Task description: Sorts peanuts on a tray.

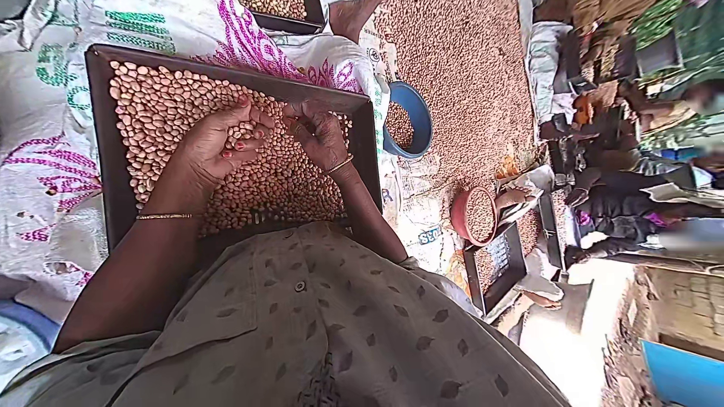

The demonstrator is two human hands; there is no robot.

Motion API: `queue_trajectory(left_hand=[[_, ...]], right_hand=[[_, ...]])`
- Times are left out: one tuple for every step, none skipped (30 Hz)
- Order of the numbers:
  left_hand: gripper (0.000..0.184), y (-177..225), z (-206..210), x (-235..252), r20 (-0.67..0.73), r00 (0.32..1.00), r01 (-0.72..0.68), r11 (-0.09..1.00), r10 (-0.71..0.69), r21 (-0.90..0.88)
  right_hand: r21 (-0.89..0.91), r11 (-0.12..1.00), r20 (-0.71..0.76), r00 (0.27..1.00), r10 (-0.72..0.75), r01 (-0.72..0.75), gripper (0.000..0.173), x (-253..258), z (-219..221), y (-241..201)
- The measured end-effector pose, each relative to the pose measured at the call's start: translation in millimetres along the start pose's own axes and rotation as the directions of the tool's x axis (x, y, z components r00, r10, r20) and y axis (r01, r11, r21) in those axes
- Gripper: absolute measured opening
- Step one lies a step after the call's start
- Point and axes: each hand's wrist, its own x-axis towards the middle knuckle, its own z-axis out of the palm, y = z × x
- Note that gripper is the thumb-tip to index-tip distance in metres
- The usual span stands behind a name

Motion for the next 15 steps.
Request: queue_trajectory(left_hand=[[0.041, 0.6, -1.7, -0.4, -0.032, 0.998, -0.049, 0.997, 0.047, -0.058], [0.038, 1.4, -4.9, -0.1, -0.06, 0.993, -0.109, 0.987, 0.102, -0.117], [0.036, 3.3, -8.1, 0.1, -0.093, 0.984, -0.168, 0.972, 0.154, -0.167], [0.036, 5.8, -9.7, 0.0, -0.132, 0.971, -0.225, 0.952, 0.201, -0.209], [0.035, 8.1, -10.9, -0.2, -0.162, 0.957, -0.276, 0.929, 0.241, -0.247], [0.034, 9.8, -12.1, -0.4, -0.181, 0.945, -0.314, 0.909, 0.272, -0.273], [0.034, 10.9, -13.1, -0.8, -0.205, 0.936, -0.336, 0.9, 0.286, -0.277], [0.034, 11.1, -14.1, -1.1, -0.211, 0.932, -0.343, 0.902, 0.293, -0.262], [0.033, 10.1, -15.8, -0.8, -0.197, 0.933, -0.346, 0.905, 0.302, -0.248], [0.033, 8.6, -16.6, -0.6, -0.181, 0.935, -0.341, 0.911, 0.304, -0.23], [0.033, 7.3, -16.7, -0.1, -0.167, 0.939, -0.332, 0.919, 0.301, -0.211], [0.033, 6.9, -16.2, 0.5, -0.157, 0.943, -0.32, 0.927, 0.293, -0.194], [0.033, 6.8, -15.7, 1.1, -0.142, 0.948, -0.308, 0.933, 0.285, -0.184], [0.034, 6.4, -14.8, 1.4, -0.129, 0.952, -0.298, 0.937, 0.278, -0.182], [0.034, 5.9, -14.2, 1.7, -0.122, 0.955, -0.291, 0.939, 0.271, -0.185]], right_hand=[[0.032, 0.999, 0.06, 0.998, -0.012, 0.01, 0.016, -5.7, 5.2, -2.0], [0.061, 0.998, 0.16, 0.986, -0.036, 0.026, 0.015, -12.1, 12.1, -6.8], [0.053, 0.998, 0.304, 0.952, -0.048, 0.033, 0.015, -18.5, 18.9, -15.4], [-0.021, 0.999, 0.469, 0.883, -0.022, 0.036, 0.016, -23.2, 24.2, -28.2], [-0.139, 0.989, 0.608, 0.793, 0.04, 0.057, 0.018, -26.2, 29.7, -39.7], [-0.189, 0.97, 0.651, 0.759, 0.008, 0.152, 0.019, -32.3, 40.7, -30.6], [-0.236, 0.952, 0.64, 0.768, 0.0, 0.196, 0.02, -36.6, 46.3, -18.6], [-0.302, 0.936, 0.599, 0.8, 0.036, 0.183, 0.022, -37.1, 43.3, -9.4], [-0.394, 0.909, 0.537, 0.836, 0.109, 0.135, 0.024, -34.6, 33.7, -1.8], [-0.488, 0.87, 0.457, 0.869, 0.187, 0.07, 0.026, -31.7, 20.1, 4.9], [-0.55, 0.835, 0.37, 0.898, 0.238, 0.006, 0.025, -30.5, 4.8, 10.9], [-0.573, 0.818, 0.3, 0.915, 0.268, -0.052, 0.025, -30.5, -11.8, 14.7], [-0.564, 0.821, 0.251, 0.928, 0.275, -0.09, 0.026, -32.6, -28.0, 16.6], [-0.553, 0.826, 0.232, 0.931, 0.283, -0.114, 0.024, -37.0, -42.5, 17.9], [-0.548, 0.826, 0.229, 0.927, 0.298, -0.13, 0.019, -43.6, -53.4, 20.0]])
